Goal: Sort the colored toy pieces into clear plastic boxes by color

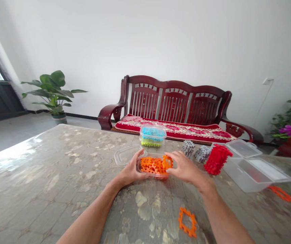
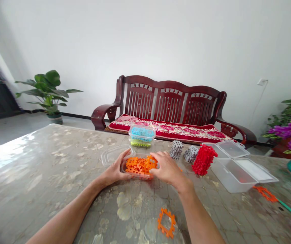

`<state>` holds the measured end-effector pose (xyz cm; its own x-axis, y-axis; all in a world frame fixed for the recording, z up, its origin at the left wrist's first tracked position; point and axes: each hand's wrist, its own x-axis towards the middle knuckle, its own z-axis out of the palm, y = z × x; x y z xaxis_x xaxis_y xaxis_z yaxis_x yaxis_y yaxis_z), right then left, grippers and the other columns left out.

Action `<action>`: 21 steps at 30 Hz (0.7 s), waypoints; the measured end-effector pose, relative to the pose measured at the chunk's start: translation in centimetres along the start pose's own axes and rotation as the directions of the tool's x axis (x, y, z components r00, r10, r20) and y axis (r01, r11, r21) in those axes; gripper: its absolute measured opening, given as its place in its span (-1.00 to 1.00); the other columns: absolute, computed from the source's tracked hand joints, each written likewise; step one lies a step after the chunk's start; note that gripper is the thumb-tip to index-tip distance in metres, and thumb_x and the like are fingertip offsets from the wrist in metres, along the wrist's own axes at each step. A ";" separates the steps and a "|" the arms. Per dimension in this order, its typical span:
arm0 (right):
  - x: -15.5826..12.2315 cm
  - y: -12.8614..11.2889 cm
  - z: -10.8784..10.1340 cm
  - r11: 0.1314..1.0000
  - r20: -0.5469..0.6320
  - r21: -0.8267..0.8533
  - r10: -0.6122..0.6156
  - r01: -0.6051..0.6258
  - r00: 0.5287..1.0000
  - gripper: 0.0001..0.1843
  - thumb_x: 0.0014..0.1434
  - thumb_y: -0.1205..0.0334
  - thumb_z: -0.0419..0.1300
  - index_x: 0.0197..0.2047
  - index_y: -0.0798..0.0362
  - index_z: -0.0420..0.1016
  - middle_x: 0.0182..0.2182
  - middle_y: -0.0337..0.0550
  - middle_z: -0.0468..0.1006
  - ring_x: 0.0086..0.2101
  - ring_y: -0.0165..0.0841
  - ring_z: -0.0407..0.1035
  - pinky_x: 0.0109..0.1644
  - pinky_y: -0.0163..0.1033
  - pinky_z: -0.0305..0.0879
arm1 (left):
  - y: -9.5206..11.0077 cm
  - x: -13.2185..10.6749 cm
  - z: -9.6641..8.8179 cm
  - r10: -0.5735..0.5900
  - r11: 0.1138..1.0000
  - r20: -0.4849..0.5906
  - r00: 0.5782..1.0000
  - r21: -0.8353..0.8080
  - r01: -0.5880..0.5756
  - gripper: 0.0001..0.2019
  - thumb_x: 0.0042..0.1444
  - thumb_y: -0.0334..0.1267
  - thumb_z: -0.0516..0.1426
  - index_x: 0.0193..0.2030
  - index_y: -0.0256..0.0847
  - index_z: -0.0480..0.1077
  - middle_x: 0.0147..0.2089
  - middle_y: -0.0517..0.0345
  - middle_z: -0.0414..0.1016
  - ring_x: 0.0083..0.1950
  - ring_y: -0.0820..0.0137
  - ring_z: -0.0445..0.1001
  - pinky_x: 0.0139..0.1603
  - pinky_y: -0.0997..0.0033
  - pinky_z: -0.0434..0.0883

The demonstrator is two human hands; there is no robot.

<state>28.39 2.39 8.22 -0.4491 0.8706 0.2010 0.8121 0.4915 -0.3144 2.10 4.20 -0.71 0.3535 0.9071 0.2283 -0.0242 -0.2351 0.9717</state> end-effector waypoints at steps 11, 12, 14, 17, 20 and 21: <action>-1.5 6.6 -1.3 0.962 0.041 -0.078 0.264 -0.260 0.964 -0.41 0.04 0.25 0.21 0.19 0.06 0.46 0.13 0.00 0.51 0.11 -0.11 0.35 0.22 -0.07 0.20 | 0.5 -0.1 0.1 -0.029 0.999 0.004 1.000 -0.014 0.029 0.19 -0.24 -0.09 0.49 0.45 -0.17 -0.10 0.50 -0.27 -0.09 0.41 -0.06 0.19 0.40 -0.02 0.22; -1.9 7.2 -1.2 0.951 0.081 -0.116 0.298 -0.288 0.951 -0.37 -0.01 0.26 0.25 0.19 0.05 0.46 0.12 0.00 0.51 0.11 -0.09 0.35 0.20 -0.06 0.21 | 0.6 -0.1 0.1 -0.035 0.999 0.004 0.999 -0.014 0.035 0.20 -0.24 -0.08 0.49 0.45 -0.19 -0.11 0.50 -0.28 -0.10 0.42 -0.06 0.18 0.41 -0.02 0.21; -2.6 7.7 -0.9 0.930 0.156 -0.189 0.347 -0.316 0.925 -0.28 -0.12 0.29 0.31 0.18 0.01 0.46 0.10 0.00 0.52 0.09 -0.04 0.35 0.15 -0.06 0.25 | 0.7 -0.1 0.1 -0.045 0.999 0.001 0.999 -0.007 0.045 0.21 -0.25 -0.06 0.49 0.45 -0.19 -0.11 0.50 -0.29 -0.08 0.42 -0.06 0.18 0.42 -0.03 0.18; -3.0 7.4 -0.1 0.921 0.228 -0.267 0.347 -0.284 0.910 -0.22 -0.25 0.35 0.35 0.15 0.00 0.49 0.09 0.01 0.49 0.06 -0.01 0.32 0.12 -0.06 0.25 | 0.7 0.0 0.0 -0.050 0.999 -0.006 0.999 0.012 0.050 0.20 -0.24 -0.06 0.48 0.45 -0.18 -0.10 0.49 -0.29 -0.06 0.40 -0.07 0.21 0.41 -0.06 0.19; -2.9 7.1 0.4 0.923 0.245 -0.298 0.319 -0.242 0.915 -0.25 -0.25 0.42 0.32 0.12 0.01 0.51 0.08 0.01 0.47 0.06 -0.03 0.30 0.15 -0.06 0.22 | 0.5 0.0 0.0 -0.040 0.999 -0.005 0.999 0.015 0.040 0.19 -0.24 -0.06 0.48 0.45 -0.20 -0.10 0.49 -0.31 -0.06 0.39 -0.08 0.21 0.39 -0.06 0.22; -2.9 7.1 0.4 0.923 0.235 -0.297 0.319 -0.244 0.918 -0.25 -0.23 0.43 0.30 0.13 0.01 0.50 0.09 0.01 0.47 0.07 -0.04 0.30 0.16 -0.07 0.21 | 0.5 0.0 -0.1 -0.037 0.999 -0.006 0.999 0.020 0.037 0.19 -0.24 -0.07 0.48 0.45 -0.20 -0.10 0.48 -0.31 -0.05 0.40 -0.08 0.20 0.40 -0.06 0.22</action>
<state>35.29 3.37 5.07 -0.2412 0.9612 -0.1339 0.9700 0.2345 -0.0641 2.02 4.07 -0.25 0.3486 0.9173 0.1926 0.0073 -0.2081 0.9781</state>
